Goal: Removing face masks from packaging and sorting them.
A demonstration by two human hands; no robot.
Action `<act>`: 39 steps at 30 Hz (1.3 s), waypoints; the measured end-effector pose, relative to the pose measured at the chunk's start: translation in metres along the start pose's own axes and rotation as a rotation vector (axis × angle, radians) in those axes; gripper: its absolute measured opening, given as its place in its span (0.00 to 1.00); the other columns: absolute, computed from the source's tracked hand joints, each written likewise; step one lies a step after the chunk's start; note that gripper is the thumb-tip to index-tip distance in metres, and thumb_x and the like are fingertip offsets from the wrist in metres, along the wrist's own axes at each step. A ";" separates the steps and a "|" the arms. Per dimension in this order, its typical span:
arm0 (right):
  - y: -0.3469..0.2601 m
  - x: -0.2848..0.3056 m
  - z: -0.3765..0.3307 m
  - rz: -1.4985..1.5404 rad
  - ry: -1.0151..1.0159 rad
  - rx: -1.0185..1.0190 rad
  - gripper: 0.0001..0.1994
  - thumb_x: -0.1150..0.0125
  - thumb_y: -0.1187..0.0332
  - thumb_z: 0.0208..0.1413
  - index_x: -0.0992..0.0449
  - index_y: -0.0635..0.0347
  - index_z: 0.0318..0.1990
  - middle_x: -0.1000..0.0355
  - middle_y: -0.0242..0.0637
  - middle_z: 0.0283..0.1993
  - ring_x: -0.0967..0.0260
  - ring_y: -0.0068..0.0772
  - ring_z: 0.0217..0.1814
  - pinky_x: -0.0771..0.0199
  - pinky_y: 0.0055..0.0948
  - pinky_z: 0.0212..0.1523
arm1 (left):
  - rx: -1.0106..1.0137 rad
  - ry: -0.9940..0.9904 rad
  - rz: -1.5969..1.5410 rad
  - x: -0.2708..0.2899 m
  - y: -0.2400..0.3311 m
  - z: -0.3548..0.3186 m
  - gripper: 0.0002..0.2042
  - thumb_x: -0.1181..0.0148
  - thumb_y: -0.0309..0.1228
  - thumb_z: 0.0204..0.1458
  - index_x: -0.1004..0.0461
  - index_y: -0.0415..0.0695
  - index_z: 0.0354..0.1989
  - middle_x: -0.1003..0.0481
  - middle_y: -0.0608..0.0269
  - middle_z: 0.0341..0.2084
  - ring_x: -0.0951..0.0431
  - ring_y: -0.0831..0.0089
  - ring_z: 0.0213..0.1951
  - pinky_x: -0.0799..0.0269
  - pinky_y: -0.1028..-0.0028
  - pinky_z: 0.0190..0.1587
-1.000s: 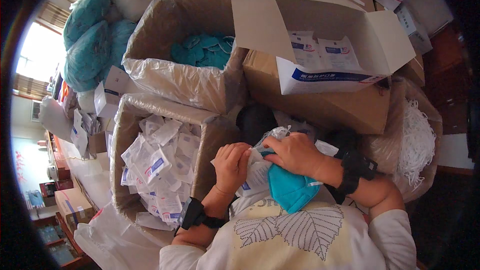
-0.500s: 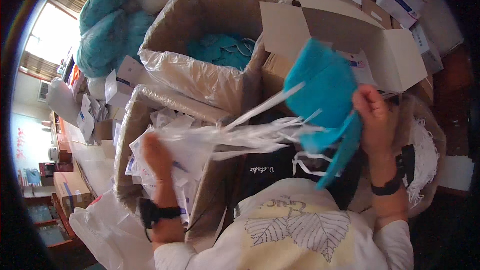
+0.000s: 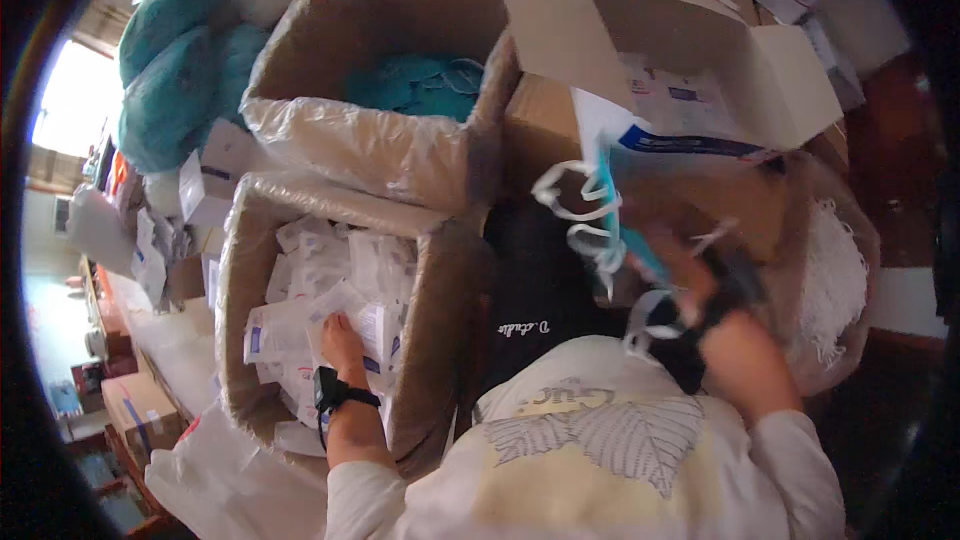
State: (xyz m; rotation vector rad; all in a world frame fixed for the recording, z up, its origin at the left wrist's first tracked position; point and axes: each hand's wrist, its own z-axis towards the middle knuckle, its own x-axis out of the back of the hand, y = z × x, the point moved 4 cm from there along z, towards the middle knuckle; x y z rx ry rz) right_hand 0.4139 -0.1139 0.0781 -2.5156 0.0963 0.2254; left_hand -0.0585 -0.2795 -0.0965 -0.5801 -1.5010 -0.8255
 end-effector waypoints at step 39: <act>0.017 0.112 -0.011 -0.444 0.612 0.872 0.09 0.51 0.65 0.55 0.32 0.58 0.40 0.30 0.40 0.30 0.32 0.29 0.28 0.33 0.26 0.31 | 0.036 -1.258 -1.423 0.085 0.406 -0.165 0.16 0.51 0.36 0.55 0.34 0.38 0.47 0.29 0.65 0.37 0.32 0.79 0.40 0.37 0.78 0.45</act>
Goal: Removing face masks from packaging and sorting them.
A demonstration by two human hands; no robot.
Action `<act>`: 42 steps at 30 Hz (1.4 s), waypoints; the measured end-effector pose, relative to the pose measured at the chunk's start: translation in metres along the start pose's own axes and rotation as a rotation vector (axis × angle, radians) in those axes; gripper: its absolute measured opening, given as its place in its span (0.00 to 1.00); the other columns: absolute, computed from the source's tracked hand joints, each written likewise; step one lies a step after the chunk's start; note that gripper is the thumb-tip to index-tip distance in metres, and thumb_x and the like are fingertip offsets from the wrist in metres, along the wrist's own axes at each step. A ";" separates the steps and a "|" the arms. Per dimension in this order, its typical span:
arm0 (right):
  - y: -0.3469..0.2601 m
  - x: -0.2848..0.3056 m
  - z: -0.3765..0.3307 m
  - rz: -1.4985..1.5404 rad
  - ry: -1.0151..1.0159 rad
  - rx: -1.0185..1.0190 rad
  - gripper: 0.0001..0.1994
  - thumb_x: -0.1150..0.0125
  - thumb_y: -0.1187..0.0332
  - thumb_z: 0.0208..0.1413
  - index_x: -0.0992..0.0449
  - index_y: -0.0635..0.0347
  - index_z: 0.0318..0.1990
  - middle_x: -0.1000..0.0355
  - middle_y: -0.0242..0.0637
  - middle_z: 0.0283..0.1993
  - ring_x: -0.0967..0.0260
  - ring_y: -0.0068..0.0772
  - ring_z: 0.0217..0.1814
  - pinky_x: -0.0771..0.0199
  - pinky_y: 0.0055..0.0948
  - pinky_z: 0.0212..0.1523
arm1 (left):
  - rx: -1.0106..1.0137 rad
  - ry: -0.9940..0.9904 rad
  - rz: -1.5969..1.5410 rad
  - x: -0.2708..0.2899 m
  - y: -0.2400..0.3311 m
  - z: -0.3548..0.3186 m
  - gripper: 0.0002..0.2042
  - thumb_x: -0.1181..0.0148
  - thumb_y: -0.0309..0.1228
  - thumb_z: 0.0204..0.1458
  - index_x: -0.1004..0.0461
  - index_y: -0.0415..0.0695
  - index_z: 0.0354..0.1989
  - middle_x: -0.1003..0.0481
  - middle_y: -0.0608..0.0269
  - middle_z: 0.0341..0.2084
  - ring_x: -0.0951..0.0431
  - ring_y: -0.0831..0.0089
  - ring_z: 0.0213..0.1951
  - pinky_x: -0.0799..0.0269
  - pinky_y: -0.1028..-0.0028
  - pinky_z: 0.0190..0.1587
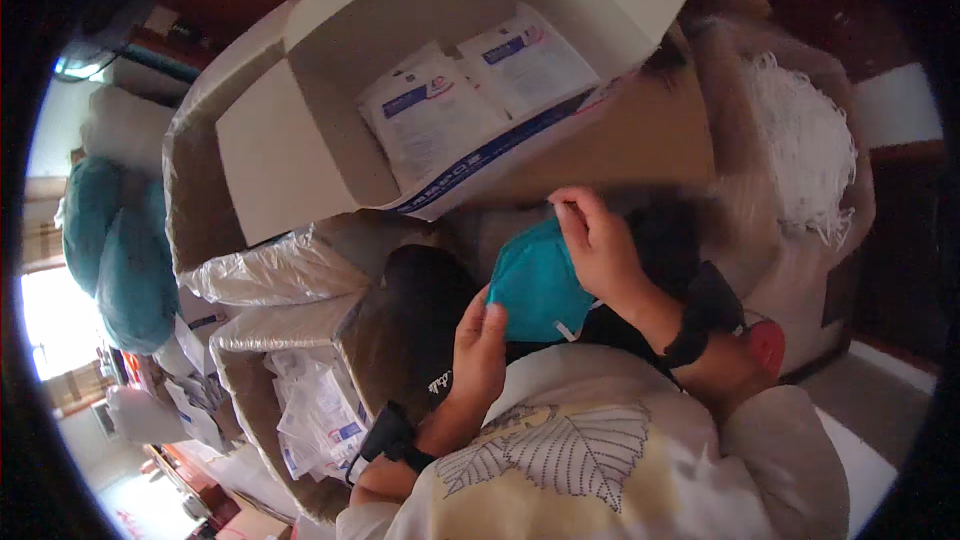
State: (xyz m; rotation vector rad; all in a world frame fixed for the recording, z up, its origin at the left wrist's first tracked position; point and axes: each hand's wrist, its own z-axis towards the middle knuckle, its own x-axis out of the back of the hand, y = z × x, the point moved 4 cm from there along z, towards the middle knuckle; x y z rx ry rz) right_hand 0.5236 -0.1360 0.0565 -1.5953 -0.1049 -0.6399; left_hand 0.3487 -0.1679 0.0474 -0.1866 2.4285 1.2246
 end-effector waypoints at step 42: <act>0.409 -0.202 -0.009 -0.143 -0.703 -0.887 0.13 0.53 0.64 0.52 0.28 0.65 0.36 0.29 0.38 0.34 0.33 0.31 0.36 0.34 0.34 0.36 | -0.098 0.322 1.737 0.035 -0.008 0.130 0.14 0.55 0.33 0.52 0.29 0.34 0.37 0.27 0.48 0.34 0.28 0.59 0.37 0.33 0.64 0.38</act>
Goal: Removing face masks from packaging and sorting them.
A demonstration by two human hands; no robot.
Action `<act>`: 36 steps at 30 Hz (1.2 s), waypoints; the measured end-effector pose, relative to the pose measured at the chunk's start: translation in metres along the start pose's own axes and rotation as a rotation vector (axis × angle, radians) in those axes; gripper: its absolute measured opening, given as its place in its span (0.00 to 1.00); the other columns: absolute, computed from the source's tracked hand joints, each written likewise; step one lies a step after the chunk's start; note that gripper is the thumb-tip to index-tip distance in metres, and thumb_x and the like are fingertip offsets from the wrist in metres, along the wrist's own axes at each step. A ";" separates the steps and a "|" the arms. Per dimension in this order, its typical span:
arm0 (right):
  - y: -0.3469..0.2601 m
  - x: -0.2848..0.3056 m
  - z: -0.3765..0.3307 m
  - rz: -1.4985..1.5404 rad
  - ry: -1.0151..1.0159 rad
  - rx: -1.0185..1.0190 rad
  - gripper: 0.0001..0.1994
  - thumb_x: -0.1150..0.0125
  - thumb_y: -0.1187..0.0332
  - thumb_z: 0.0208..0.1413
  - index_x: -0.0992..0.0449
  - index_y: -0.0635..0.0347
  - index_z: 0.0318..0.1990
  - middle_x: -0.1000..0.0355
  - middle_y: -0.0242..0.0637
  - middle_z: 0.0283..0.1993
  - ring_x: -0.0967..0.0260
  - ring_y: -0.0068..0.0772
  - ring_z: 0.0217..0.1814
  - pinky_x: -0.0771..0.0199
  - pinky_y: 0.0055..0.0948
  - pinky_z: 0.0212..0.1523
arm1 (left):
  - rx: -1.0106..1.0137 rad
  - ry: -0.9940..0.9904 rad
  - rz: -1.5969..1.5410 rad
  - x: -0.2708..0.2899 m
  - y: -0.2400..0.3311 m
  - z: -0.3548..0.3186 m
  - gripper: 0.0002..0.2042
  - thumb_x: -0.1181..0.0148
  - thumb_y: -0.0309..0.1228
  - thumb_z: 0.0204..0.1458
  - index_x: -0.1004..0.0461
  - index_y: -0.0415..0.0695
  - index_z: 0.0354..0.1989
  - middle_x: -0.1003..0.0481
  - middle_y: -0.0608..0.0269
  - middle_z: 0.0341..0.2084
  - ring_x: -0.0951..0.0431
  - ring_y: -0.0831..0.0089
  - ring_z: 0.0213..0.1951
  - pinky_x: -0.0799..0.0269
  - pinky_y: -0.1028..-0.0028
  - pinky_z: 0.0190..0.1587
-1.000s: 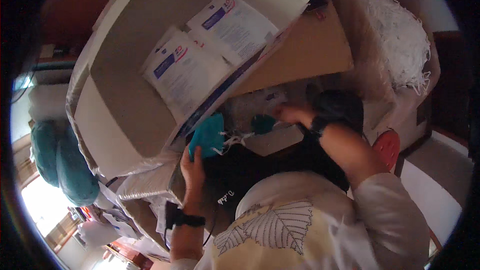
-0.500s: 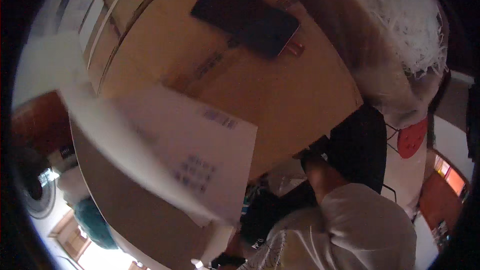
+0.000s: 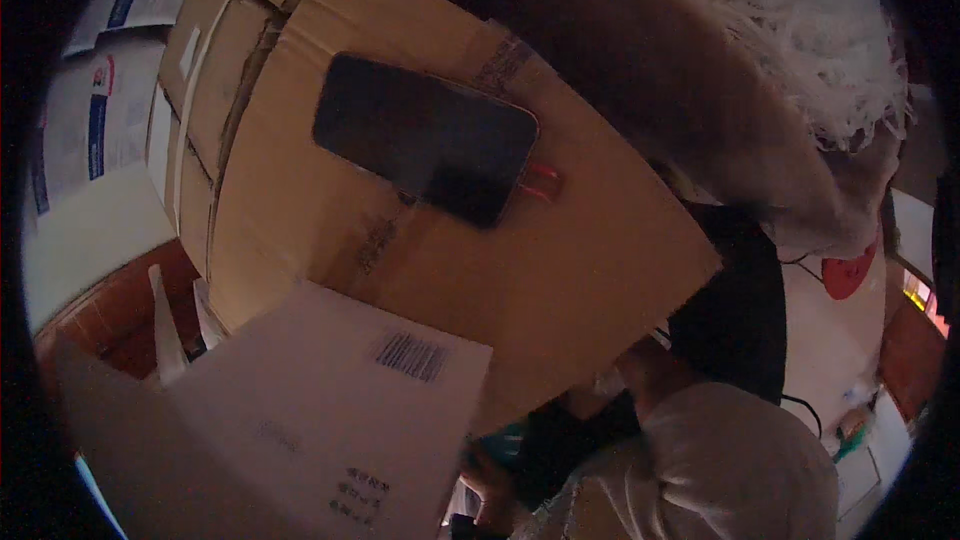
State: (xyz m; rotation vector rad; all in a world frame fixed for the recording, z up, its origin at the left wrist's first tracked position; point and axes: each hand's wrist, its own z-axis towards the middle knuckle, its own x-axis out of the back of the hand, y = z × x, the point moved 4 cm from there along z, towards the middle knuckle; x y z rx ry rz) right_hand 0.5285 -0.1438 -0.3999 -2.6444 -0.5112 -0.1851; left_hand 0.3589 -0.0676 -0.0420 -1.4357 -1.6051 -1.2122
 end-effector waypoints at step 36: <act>-0.100 0.019 -0.496 1.158 -0.509 0.295 0.16 0.58 0.68 0.58 0.35 0.72 0.47 0.33 0.43 0.46 0.33 0.32 0.48 0.31 0.22 0.50 | -0.391 -0.228 -1.433 0.065 -0.073 -0.228 0.16 0.59 0.21 0.50 0.35 0.39 0.49 0.31 0.62 0.43 0.34 0.75 0.47 0.41 0.75 0.50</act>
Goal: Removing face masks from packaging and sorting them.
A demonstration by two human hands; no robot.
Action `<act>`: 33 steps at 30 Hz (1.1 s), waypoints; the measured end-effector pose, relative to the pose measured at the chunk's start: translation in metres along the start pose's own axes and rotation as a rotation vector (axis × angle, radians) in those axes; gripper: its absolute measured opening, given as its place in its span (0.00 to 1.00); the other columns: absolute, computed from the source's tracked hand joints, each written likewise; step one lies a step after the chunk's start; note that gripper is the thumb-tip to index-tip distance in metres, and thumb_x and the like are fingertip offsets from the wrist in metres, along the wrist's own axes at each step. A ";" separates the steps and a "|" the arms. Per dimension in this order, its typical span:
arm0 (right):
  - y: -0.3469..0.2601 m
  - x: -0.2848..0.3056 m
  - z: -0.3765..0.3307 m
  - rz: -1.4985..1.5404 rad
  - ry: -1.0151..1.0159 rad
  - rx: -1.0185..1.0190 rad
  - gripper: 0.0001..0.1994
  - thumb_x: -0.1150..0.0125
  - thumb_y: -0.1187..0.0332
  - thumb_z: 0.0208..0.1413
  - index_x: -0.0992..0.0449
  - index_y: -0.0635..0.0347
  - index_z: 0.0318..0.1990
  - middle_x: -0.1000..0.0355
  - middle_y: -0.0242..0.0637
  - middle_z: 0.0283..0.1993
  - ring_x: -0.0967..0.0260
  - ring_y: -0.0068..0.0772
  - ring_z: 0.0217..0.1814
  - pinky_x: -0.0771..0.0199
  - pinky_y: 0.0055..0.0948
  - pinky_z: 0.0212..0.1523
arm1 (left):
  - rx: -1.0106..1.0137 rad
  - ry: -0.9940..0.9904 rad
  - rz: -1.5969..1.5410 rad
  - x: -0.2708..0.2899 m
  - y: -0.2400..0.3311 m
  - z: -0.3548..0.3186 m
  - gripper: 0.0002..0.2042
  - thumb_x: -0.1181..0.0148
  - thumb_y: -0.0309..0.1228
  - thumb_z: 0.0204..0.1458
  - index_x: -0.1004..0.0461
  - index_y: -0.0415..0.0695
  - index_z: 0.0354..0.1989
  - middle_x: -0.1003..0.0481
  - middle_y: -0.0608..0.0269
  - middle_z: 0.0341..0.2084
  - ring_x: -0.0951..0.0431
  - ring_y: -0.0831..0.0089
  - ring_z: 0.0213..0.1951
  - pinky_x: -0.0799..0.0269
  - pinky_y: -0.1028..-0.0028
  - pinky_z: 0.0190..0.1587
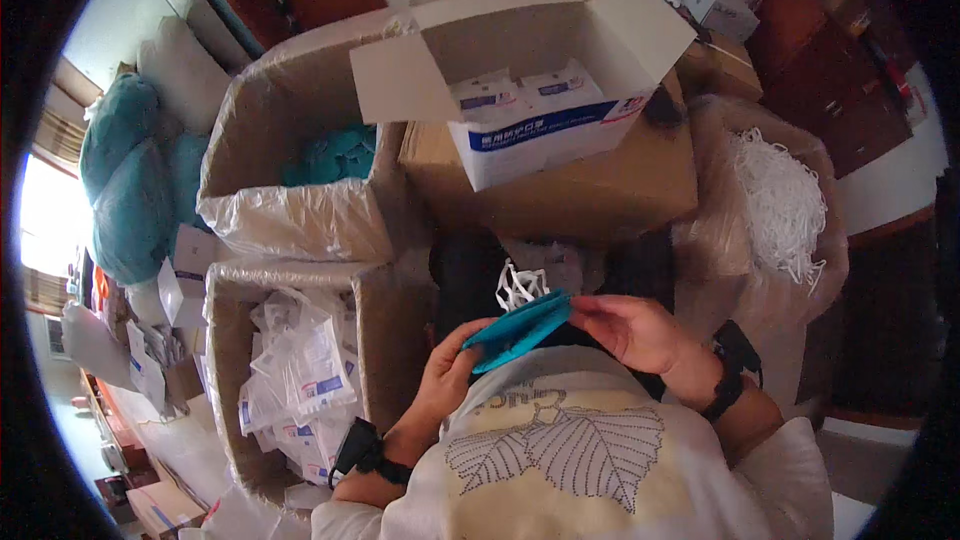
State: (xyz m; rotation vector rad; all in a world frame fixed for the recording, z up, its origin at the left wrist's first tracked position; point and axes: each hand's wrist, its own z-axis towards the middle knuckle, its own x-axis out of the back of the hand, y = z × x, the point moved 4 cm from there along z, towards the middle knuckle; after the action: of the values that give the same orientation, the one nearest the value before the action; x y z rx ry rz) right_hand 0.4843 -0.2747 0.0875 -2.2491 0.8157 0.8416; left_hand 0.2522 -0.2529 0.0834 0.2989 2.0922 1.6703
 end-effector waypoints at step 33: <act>-0.030 -0.050 0.036 -1.688 -0.111 0.530 0.15 0.52 0.68 0.55 0.34 0.61 0.49 0.33 0.46 0.45 0.33 0.42 0.45 0.34 0.29 0.45 | 0.124 -0.133 0.130 0.000 -0.006 0.049 0.16 0.55 0.29 0.56 0.38 0.41 0.53 0.33 0.61 0.47 0.36 0.76 0.49 0.41 0.77 0.51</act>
State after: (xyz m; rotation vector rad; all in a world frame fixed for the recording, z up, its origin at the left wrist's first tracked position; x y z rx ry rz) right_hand 0.4619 -0.2135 0.1104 -1.5486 -0.8495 -0.1137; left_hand 0.2754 -0.2122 0.0689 0.5807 2.1190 1.5488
